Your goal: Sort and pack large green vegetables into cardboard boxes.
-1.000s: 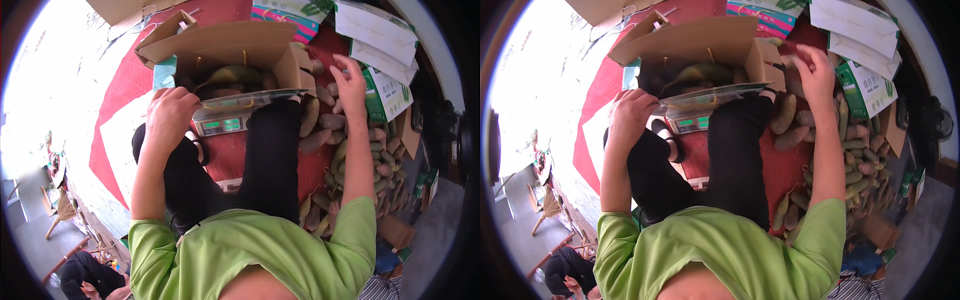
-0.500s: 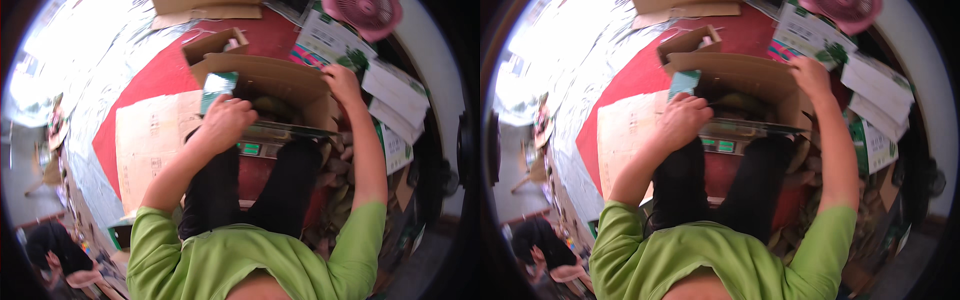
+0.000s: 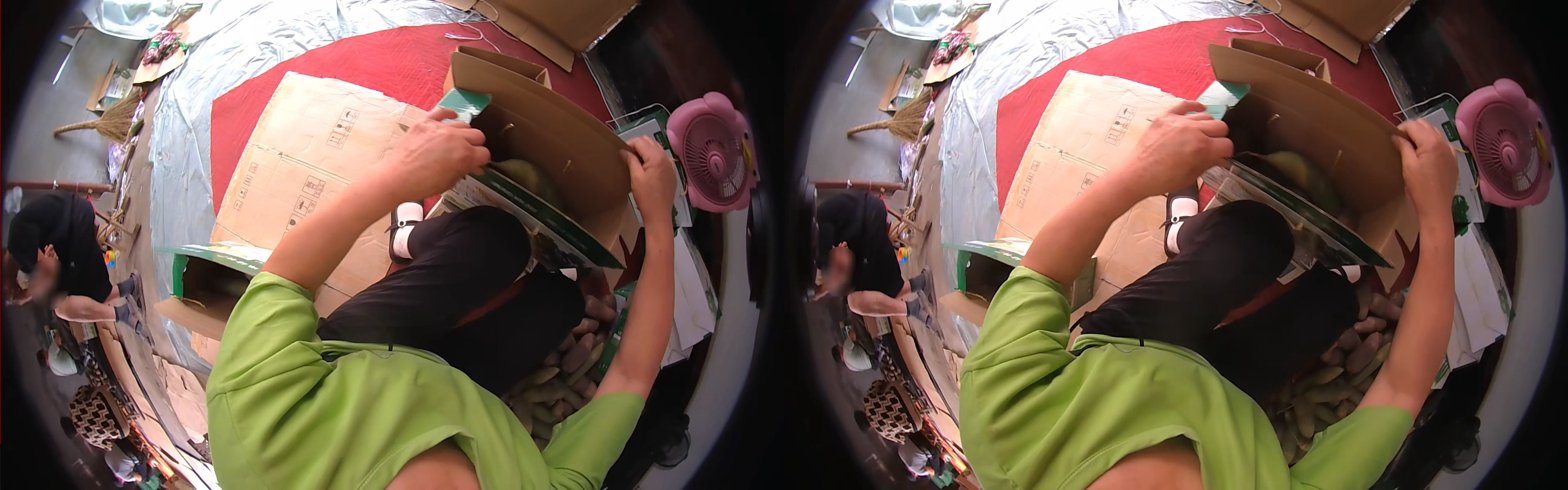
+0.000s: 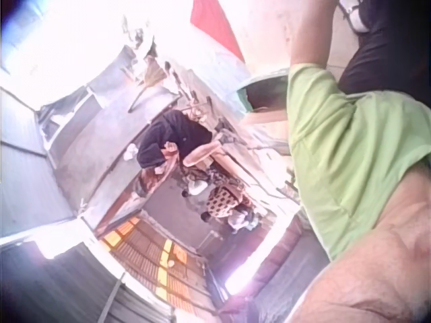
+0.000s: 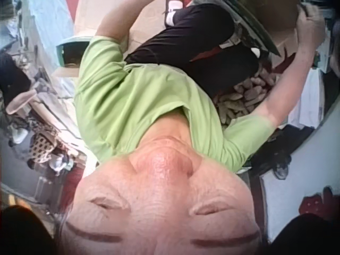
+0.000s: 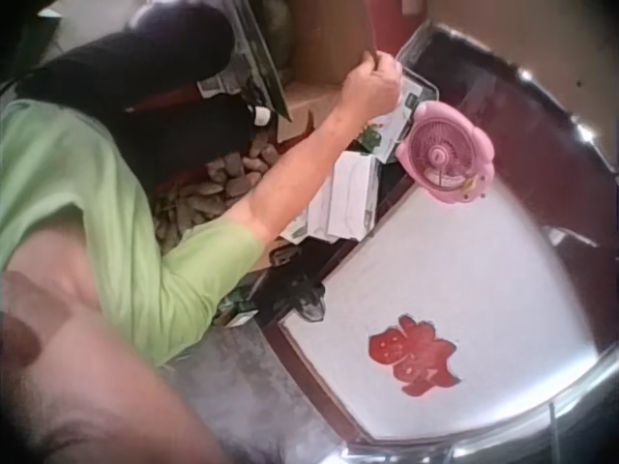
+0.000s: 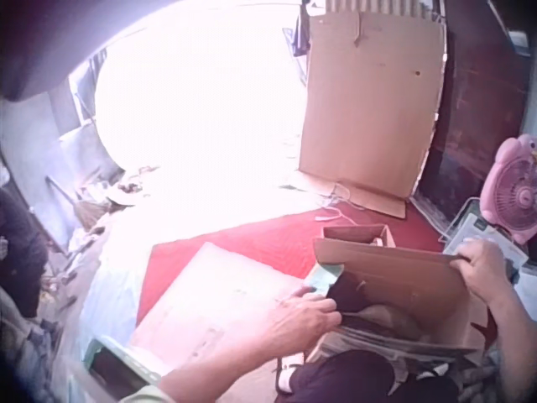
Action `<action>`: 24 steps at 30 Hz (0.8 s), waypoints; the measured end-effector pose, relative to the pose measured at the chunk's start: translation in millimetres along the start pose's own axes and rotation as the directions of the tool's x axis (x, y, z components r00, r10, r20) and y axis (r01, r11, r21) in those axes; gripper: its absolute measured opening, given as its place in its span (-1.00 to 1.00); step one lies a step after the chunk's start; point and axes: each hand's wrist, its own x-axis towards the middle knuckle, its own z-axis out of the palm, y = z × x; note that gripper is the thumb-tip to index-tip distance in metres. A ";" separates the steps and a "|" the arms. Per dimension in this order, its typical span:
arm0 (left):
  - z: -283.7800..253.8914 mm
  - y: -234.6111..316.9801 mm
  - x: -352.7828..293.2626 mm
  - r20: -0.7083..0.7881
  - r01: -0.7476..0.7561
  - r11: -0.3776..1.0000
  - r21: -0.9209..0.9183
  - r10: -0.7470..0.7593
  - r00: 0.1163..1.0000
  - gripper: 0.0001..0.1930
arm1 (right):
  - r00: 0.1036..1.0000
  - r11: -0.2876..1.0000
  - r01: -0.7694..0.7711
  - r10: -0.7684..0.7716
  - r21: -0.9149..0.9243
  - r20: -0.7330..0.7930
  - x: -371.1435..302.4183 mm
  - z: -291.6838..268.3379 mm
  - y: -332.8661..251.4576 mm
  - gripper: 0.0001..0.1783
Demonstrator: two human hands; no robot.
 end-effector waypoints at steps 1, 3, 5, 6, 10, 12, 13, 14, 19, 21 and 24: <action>-5.9 -6.4 -8.9 -0.003 0.005 1.000 -0.001 -0.005 1.000 -0.96 | 0.997 0.997 0.071 -0.071 -0.027 -0.017 9.6 1.7 -11.0 -0.88; -19.3 -18.6 -27.7 -0.031 0.058 0.995 0.086 -0.056 0.998 -0.98 | 0.992 0.992 0.125 -0.126 -0.027 -0.027 28.6 9.1 -31.4 -0.88; -35.4 -30.4 -48.5 -0.047 0.098 0.988 0.120 -0.093 0.995 -1.00 | 0.978 0.979 0.203 -0.203 -0.011 -0.046 47.7 19.2 -54.3 -0.88; -46.1 -35.4 -59.0 -0.044 0.123 0.983 0.135 -0.118 0.992 -0.98 | 0.973 0.974 0.227 -0.226 0.001 -0.054 55.2 25.3 -67.1 -0.88; -82.9 -53.6 -111.8 -0.009 0.203 0.953 0.224 -0.207 0.978 -0.92 | 0.955 0.957 0.287 -0.281 0.053 -0.099 68.8 51.6 -128.7 -0.86; -96.5 -57.6 -140.0 0.011 0.230 0.934 0.274 -0.242 0.970 -0.95 | 0.938 0.936 0.336 -0.323 0.102 -0.130 67.7 73.3 -159.6 -0.85; -102.1 -58.5 -155.2 0.012 0.235 0.926 0.294 -0.250 0.968 -0.98 | 0.948 0.947 0.312 -0.305 0.078 -0.091 67.2 88.0 -177.3 -0.85; -105.7 -61.2 -171.5 0.017 0.255 0.912 0.323 -0.275 0.961 -0.99 | 0.940 0.944 0.323 -0.312 0.064 -0.135 63.0 98.6 -196.6 -0.86; -139.9 -58.4 -283.8 0.063 0.415 0.787 0.457 -0.494 0.867 -0.97 | 0.934 0.919 0.342 -0.356 0.198 0.038 39.0 162.5 -325.8 -0.81; -149.1 -53.9 -317.5 0.076 0.436 0.741 0.511 -0.544 0.835 -0.96 | 0.916 0.914 0.289 -0.351 0.285 0.194 21.5 179.4 -362.7 -0.78; -141.3 -66.5 -354.9 0.218 0.347 0.688 0.638 -0.593 0.775 -0.94 | 0.850 0.895 0.183 -0.352 0.406 0.392 -5.6 207.3 -384.3 -0.74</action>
